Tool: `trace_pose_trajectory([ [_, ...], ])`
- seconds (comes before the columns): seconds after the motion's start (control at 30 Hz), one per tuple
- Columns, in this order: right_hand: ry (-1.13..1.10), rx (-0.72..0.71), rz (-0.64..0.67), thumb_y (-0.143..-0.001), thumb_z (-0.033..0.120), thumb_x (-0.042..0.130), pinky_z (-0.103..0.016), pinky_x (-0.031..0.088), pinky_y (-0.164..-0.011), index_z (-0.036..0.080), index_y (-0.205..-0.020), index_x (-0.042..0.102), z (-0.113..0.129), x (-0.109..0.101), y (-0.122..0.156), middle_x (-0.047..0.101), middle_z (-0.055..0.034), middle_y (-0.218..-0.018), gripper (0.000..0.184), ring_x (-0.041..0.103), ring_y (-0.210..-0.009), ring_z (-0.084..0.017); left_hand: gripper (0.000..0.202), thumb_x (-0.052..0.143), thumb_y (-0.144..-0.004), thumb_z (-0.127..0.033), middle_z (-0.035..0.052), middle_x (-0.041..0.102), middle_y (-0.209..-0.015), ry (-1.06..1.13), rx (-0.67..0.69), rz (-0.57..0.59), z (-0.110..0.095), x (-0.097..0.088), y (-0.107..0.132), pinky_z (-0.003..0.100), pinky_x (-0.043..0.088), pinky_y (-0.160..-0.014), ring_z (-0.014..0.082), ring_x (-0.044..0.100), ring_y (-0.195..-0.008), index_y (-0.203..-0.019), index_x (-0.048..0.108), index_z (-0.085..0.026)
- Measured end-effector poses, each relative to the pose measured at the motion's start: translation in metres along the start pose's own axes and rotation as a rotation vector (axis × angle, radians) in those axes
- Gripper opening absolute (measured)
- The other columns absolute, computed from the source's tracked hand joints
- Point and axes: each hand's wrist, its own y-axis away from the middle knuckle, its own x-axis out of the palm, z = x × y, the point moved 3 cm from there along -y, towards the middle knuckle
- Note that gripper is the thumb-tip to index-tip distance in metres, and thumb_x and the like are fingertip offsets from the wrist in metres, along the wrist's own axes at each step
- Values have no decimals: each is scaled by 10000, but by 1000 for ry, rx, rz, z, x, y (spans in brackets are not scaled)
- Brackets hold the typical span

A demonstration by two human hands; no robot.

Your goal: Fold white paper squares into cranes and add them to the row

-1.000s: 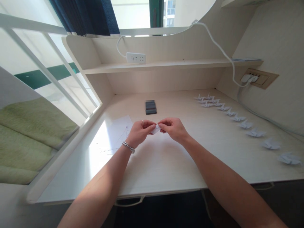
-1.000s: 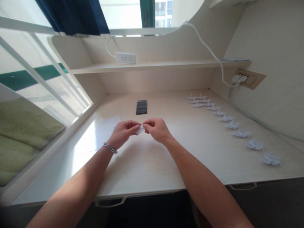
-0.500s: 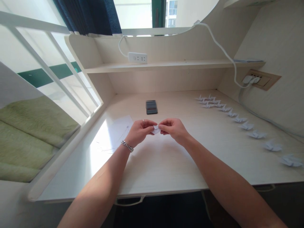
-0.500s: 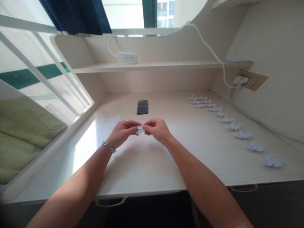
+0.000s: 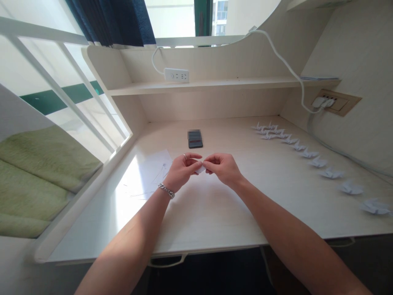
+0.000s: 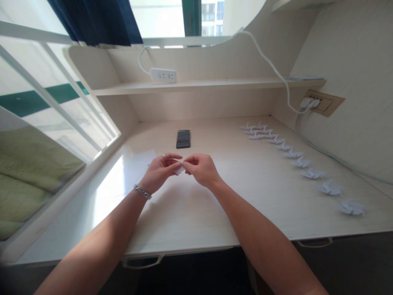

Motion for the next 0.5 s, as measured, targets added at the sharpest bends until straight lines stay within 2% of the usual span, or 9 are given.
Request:
trace_pose_trajectory([
  [0.27,22,144,138,-722,275,682,-265,507,-547,131,-738,668,-6,2,0,655,-30,-607,146,615,-548,-134,303,756,-682,-221,40,689,-669,-102,89,-25,0,-1,0,273,490,-602,150,637,-619,-933,623,-114],
  [0.37,52,124,142,-723,272,674,-259,492,-539,132,-723,671,-6,1,-1,649,-29,-598,140,602,-544,-130,284,739,-686,-202,38,688,-670,-88,86,-12,-1,-2,0,271,489,-608,147,635,-620,-937,641,-113],
  [0.5,47,95,106,-720,274,670,-266,491,-554,131,-732,677,-4,-2,-2,643,-25,-594,143,593,-546,-130,288,711,-718,-240,45,692,-728,14,37,-14,-3,-2,0,312,529,-691,159,654,-691,-969,648,-114],
])
